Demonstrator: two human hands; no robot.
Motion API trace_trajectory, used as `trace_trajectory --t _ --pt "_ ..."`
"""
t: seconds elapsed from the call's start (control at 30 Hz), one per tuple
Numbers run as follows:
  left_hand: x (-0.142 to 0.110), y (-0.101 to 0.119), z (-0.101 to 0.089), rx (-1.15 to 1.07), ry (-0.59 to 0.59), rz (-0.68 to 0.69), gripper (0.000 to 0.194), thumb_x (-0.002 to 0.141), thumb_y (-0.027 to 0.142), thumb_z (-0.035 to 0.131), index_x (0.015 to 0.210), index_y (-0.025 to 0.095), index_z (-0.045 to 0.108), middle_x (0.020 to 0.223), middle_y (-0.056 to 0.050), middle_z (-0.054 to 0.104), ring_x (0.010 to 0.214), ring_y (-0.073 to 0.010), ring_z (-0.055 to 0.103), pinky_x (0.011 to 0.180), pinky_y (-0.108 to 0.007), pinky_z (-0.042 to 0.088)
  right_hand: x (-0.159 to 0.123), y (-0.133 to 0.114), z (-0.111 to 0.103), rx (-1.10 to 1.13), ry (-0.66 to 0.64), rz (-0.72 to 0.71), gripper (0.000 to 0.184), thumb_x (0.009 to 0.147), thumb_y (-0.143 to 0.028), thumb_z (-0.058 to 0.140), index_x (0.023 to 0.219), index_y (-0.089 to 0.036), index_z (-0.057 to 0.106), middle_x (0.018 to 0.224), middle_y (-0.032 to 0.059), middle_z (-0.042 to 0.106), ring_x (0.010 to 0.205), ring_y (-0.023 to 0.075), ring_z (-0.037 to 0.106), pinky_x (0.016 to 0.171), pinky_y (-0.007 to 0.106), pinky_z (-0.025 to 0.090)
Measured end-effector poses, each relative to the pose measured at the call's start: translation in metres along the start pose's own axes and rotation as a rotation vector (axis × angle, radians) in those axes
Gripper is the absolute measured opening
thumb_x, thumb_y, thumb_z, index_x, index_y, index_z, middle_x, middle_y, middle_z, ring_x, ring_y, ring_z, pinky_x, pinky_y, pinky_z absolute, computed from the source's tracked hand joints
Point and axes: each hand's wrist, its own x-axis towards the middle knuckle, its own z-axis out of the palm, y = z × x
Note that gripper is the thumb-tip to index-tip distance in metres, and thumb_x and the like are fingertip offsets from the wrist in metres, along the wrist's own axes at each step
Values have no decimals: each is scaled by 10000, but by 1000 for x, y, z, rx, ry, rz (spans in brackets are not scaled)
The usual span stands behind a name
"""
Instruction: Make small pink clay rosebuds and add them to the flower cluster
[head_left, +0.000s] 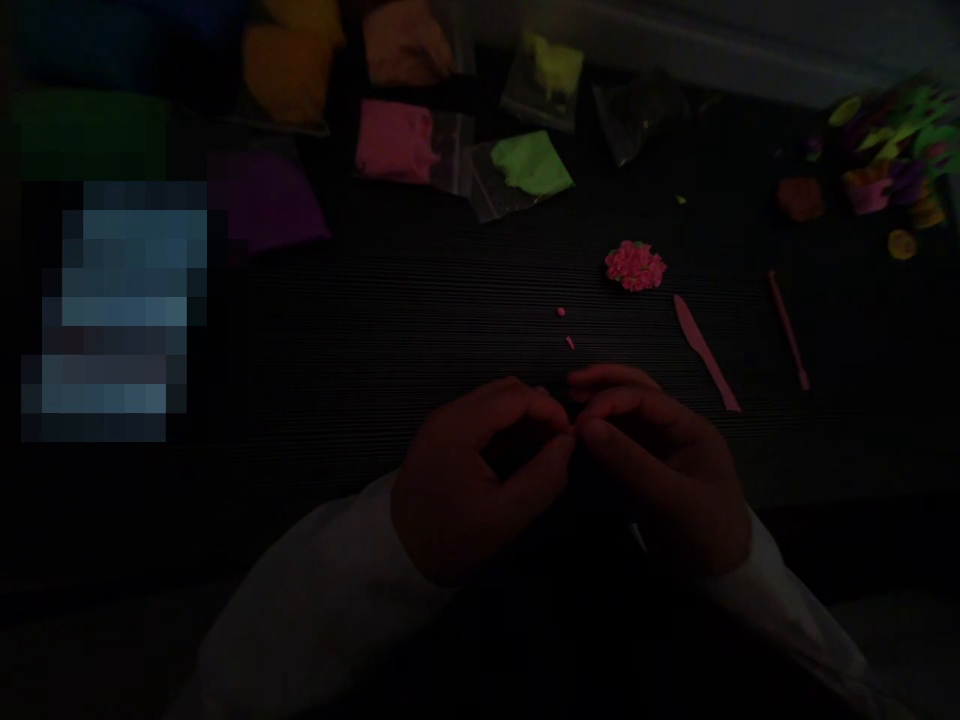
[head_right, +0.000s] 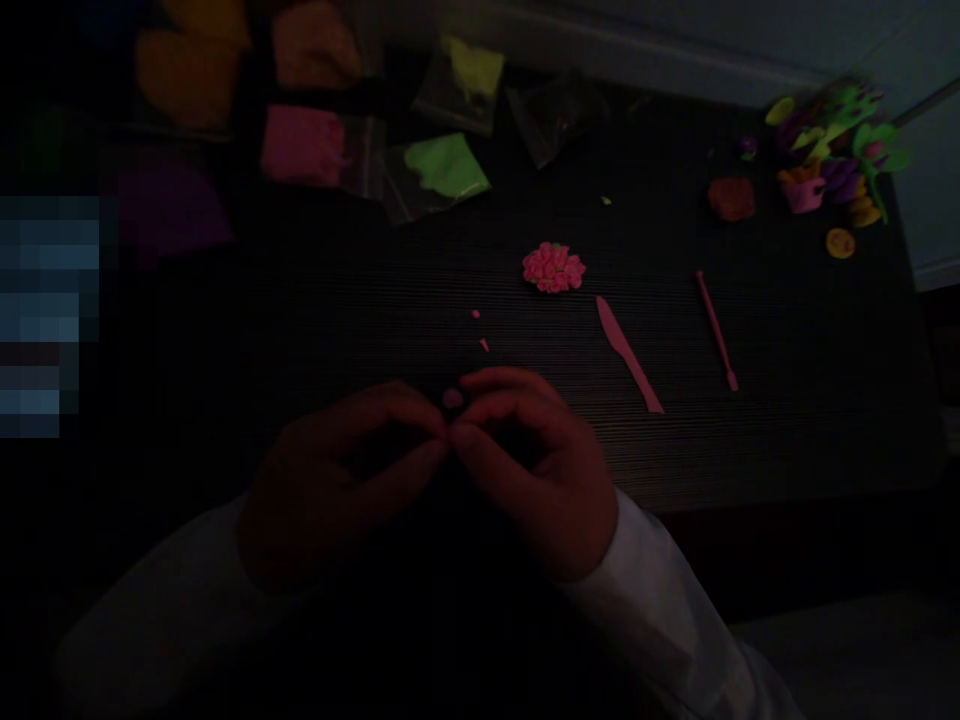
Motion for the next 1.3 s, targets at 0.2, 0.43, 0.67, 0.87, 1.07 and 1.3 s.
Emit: trace_trajectory --t 0.2,0.43,0.67,0.87,1.07,1.3 --pt "0 -1 0 -40 -30 -11 94 705 218 546 788 183 571 727 20 587 607 -71 529 551 -176 409 0 2 2 26 29 7 39 746 -239 559 752 -218 591 1000 -1 546 966 140 503 867 294 399" --pt "1 0 0 -42 -33 -7 62 717 207 538 749 165 570 708 25 578 611 -55 527 573 -157 401 -1 2 3 53 44 0 32 745 -231 561 760 -219 586 996 -9 544 958 128 500 857 280 401" --pt "0 0 0 -43 -39 -21 68 718 215 532 760 174 567 723 16 587 624 -74 534 568 -175 412 0 2 4 48 51 2 36 744 -236 558 749 -217 588 984 1 548 964 142 498 863 299 399" --pt "1 -1 1 -60 -39 -17 74 709 207 548 773 180 574 747 22 597 646 -67 542 588 -167 415 -1 3 5 73 58 -1 38 742 -237 561 762 -225 592 982 -2 548 963 139 497 856 292 402" --pt "1 0 0 -50 -30 -44 71 718 219 539 763 176 574 734 21 601 636 -71 544 579 -171 411 0 3 3 95 52 8 56 761 -226 539 773 -222 594 984 -9 549 952 123 500 859 267 400" --pt "1 -2 0 -50 -36 -42 70 716 217 536 762 177 569 731 18 597 643 -77 546 583 -176 408 0 2 2 64 25 -2 47 746 -225 561 777 -223 595 999 -9 540 963 127 495 826 255 413"
